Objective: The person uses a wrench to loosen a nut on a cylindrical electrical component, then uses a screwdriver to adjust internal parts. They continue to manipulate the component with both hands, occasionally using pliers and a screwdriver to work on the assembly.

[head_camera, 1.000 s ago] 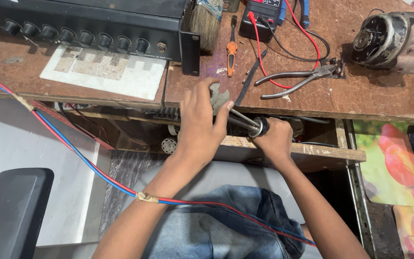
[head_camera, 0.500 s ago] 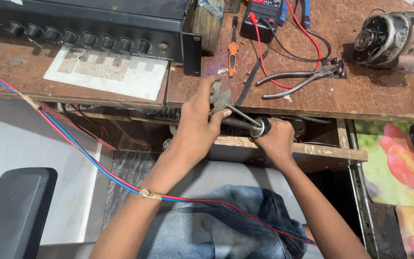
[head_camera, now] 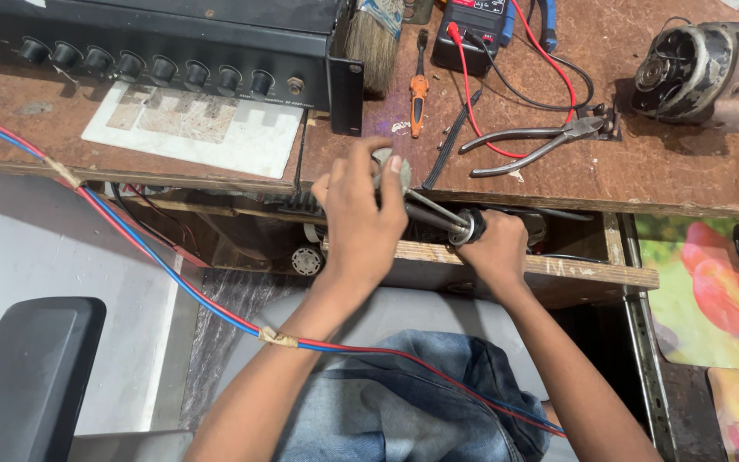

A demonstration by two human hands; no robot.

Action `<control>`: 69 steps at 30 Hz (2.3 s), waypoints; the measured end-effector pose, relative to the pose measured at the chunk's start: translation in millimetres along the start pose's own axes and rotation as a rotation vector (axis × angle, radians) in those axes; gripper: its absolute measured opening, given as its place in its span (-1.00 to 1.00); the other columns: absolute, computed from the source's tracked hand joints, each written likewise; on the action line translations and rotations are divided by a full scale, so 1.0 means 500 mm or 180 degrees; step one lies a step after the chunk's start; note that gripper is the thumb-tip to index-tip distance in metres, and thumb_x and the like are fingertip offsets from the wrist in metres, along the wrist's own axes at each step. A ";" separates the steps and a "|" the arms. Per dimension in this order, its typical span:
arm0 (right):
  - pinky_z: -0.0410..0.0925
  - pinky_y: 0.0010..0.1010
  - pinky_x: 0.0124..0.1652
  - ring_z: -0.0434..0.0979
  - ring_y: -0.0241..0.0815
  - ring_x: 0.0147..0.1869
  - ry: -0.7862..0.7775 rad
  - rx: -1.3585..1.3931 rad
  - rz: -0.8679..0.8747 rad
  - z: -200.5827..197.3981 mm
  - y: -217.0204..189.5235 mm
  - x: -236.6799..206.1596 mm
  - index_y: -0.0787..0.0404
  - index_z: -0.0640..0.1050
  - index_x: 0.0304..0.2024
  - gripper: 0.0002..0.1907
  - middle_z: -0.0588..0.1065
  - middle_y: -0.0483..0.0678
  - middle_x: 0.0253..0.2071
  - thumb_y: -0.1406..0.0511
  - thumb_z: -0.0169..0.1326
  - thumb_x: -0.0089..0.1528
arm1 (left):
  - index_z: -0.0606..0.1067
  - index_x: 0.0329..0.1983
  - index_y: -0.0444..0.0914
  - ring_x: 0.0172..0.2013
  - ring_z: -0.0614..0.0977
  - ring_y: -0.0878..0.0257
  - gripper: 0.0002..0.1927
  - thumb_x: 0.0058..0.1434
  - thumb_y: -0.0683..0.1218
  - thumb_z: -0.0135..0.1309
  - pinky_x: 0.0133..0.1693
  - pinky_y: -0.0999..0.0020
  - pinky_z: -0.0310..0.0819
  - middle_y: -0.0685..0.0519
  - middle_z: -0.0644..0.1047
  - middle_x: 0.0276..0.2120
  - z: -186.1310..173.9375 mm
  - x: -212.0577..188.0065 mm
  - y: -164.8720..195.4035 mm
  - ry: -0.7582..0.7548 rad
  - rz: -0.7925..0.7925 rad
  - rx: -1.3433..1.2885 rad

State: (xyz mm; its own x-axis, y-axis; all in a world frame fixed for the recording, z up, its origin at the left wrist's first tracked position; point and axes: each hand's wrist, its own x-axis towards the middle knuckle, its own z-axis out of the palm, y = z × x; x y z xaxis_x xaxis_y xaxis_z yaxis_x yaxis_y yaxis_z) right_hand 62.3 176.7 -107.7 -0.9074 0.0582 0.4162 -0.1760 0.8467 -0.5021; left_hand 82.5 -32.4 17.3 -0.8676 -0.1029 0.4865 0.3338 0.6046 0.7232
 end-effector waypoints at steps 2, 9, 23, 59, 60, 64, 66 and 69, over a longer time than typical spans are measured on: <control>0.42 -0.14 -0.32 0.57 0.15 -0.42 -0.0023 0.0025 0.0047 0.001 0.000 0.001 0.30 0.61 -0.51 -0.78 0.53 0.17 -0.49 0.25 0.27 -0.06 | 0.41 0.14 -0.28 -0.09 0.49 0.05 -0.73 0.41 -0.12 -0.02 0.07 0.06 0.12 -0.05 0.54 -0.23 0.007 -0.001 0.010 0.0164 0.0314 0.0077; 0.42 -0.13 -0.34 0.57 0.18 -0.41 -0.0037 0.0014 0.0060 0.001 -0.005 0.001 0.29 0.63 -0.50 -0.74 0.53 0.18 -0.50 0.22 0.31 -0.08 | 0.18 0.32 -0.50 0.09 0.33 -0.17 -0.38 0.24 -0.20 0.07 0.13 -0.07 0.12 -0.31 0.30 0.11 -0.016 0.002 0.022 -0.0283 0.1041 0.0132; 0.42 -0.15 -0.33 0.58 0.12 -0.43 -0.0082 -0.0079 0.0127 0.003 -0.003 0.002 0.31 0.62 -0.50 -0.73 0.54 0.17 -0.51 0.20 0.31 -0.02 | 0.41 -0.23 -0.33 -0.20 0.43 -0.07 -0.49 0.15 0.16 0.30 -0.11 0.02 0.26 -0.14 0.42 -0.30 -0.083 0.052 0.003 -0.0654 0.2167 0.1133; 0.42 -0.15 -0.32 0.57 0.13 -0.42 -0.0117 0.0082 0.0174 -0.004 -0.014 0.001 0.28 0.63 -0.48 -0.74 0.54 0.16 -0.50 0.21 0.29 -0.06 | 0.13 0.34 -0.47 0.16 0.46 -0.38 -0.40 0.35 -0.20 0.09 0.17 -0.04 0.35 -0.48 0.40 0.13 -0.046 -0.011 0.010 -0.0558 0.0774 -0.0476; 0.41 -0.14 -0.32 0.57 0.14 -0.42 -0.0092 0.0080 0.0138 -0.004 -0.014 0.000 0.28 0.63 -0.48 -0.74 0.54 0.15 -0.49 0.21 0.29 -0.07 | 0.12 0.35 -0.47 0.18 0.45 -0.37 -0.39 0.33 -0.21 0.09 0.19 -0.04 0.33 -0.47 0.39 0.15 -0.052 -0.011 0.008 -0.0669 0.0812 -0.0539; 0.41 -0.15 -0.33 0.57 0.14 -0.43 -0.0129 0.0041 0.0243 -0.004 -0.017 0.001 0.29 0.62 -0.48 -0.73 0.53 0.17 -0.50 0.20 0.30 -0.03 | 0.19 0.30 -0.46 0.01 0.57 -0.28 -0.35 0.23 -0.20 0.19 0.03 0.05 0.48 -0.39 0.48 0.01 -0.063 -0.002 0.008 -0.0706 0.0710 -0.0515; 0.41 -0.15 -0.33 0.57 0.13 -0.43 -0.0132 0.0091 0.0267 -0.005 -0.017 0.001 0.29 0.62 -0.47 -0.73 0.53 0.17 -0.50 0.20 0.30 -0.02 | 0.23 0.20 -0.44 -0.25 0.69 -0.12 -0.33 0.16 -0.09 0.29 -0.18 0.14 0.58 -0.27 0.55 -0.19 -0.065 0.004 0.009 -0.0913 0.0049 -0.0672; 0.41 -0.15 -0.33 0.57 0.13 -0.43 -0.0123 0.0087 0.0189 -0.005 -0.016 0.001 0.29 0.62 -0.49 -0.74 0.54 0.16 -0.49 0.22 0.30 -0.06 | 0.29 0.08 -0.42 -0.32 0.73 -0.08 -0.36 0.15 0.02 0.36 -0.26 0.16 0.61 -0.20 0.58 -0.35 -0.067 0.009 0.012 -0.0732 0.0143 -0.0727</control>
State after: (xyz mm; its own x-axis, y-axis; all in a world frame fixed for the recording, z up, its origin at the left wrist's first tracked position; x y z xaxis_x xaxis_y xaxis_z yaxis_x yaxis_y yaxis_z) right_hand 64.5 171.3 -101.7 -0.9305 0.0870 0.3559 -0.1314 0.8275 -0.5458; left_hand 93.0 -55.9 40.1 -0.9019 0.1167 0.4159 0.4252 0.4089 0.8074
